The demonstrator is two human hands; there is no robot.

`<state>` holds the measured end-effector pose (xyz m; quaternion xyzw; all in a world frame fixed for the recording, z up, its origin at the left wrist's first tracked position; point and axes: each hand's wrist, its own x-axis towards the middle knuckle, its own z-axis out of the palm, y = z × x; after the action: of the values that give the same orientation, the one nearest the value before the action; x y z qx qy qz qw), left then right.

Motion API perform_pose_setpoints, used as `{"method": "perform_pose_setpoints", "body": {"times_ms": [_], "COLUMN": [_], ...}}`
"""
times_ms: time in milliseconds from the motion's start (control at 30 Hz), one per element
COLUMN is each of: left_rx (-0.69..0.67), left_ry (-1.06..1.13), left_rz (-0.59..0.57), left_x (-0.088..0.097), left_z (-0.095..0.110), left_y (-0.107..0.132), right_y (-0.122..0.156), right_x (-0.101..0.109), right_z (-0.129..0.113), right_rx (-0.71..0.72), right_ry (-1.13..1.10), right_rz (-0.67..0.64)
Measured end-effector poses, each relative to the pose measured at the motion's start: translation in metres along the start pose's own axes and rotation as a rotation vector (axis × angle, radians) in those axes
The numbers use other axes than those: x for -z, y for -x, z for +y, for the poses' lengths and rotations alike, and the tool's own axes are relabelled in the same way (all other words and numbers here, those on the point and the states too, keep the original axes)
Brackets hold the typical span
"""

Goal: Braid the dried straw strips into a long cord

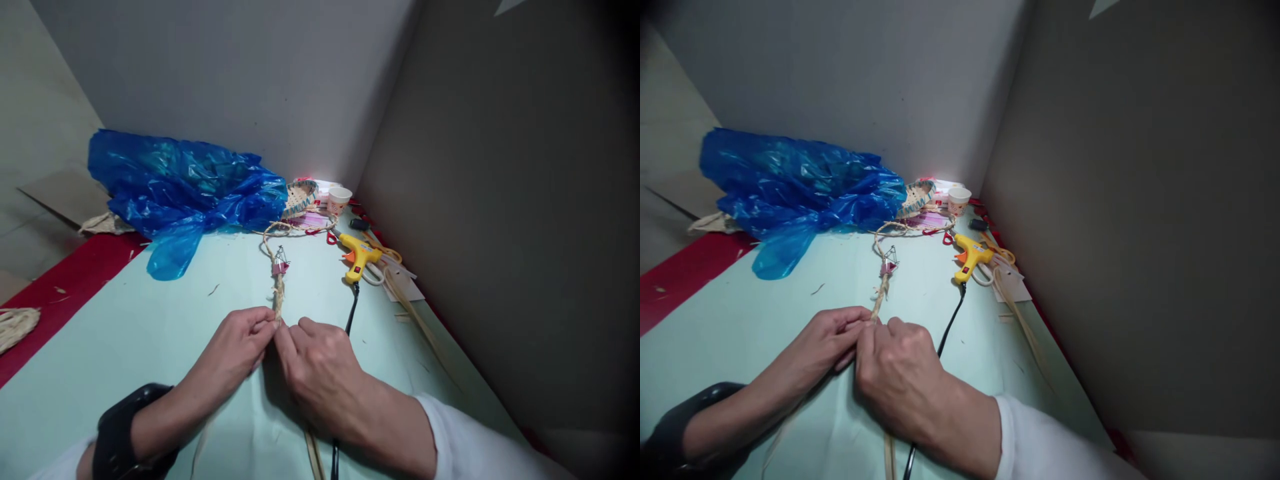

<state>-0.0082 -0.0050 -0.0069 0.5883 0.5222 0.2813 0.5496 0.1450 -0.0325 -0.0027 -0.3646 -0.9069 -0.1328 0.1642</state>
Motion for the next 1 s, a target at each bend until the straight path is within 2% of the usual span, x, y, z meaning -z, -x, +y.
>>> {"method": "perform_pose_setpoints", "body": {"times_ms": [100, 233, 300, 400, 467, 567, 633, 733, 867, 1000], "left_rx": [0.060, 0.051, 0.028, 0.015, 0.008, -0.020, -0.038, -0.028, 0.026, 0.016], "left_ry": [0.162, 0.231, 0.208, 0.168, 0.173, 0.231, 0.272, 0.295, 0.334, 0.313], "left_rz": [-0.064, -0.109, -0.111, -0.103, -0.121, -0.178, -0.200, -0.180, -0.148, -0.118], "left_x": [0.000, 0.003, 0.005, 0.010, 0.012, 0.012, 0.011, 0.009, 0.008, 0.007], "left_z": [0.002, 0.004, 0.005, 0.005, 0.006, 0.007, 0.007, 0.010, 0.015, 0.016], "left_y": [0.000, 0.000, 0.000, 0.001, 0.002, 0.004, 0.004, 0.006, 0.009, 0.010], "right_y": [0.005, 0.007, 0.004, -0.004, -0.010, -0.013, -0.012, -0.012, -0.016, -0.018], "right_x": [-0.004, -0.003, 0.002, 0.011, 0.012, 0.006, 0.000, -0.005, 0.001, 0.008], "right_z": [-0.006, -0.007, -0.001, 0.014, 0.024, 0.031, 0.030, 0.028, 0.028, 0.028], "right_rx": [0.103, 0.127, 0.041, -0.306, -0.498, -0.533, -0.538, -0.578, -0.539, -0.489], "right_ry": [0.040, -0.051, -0.223, -0.541, -0.778, -1.233, -1.378, -1.276, -1.141, -1.032], "right_rz": [0.129, 0.114, 0.075, 0.074, 0.004, -0.245, -0.319, -0.279, -0.266, -0.273]}}
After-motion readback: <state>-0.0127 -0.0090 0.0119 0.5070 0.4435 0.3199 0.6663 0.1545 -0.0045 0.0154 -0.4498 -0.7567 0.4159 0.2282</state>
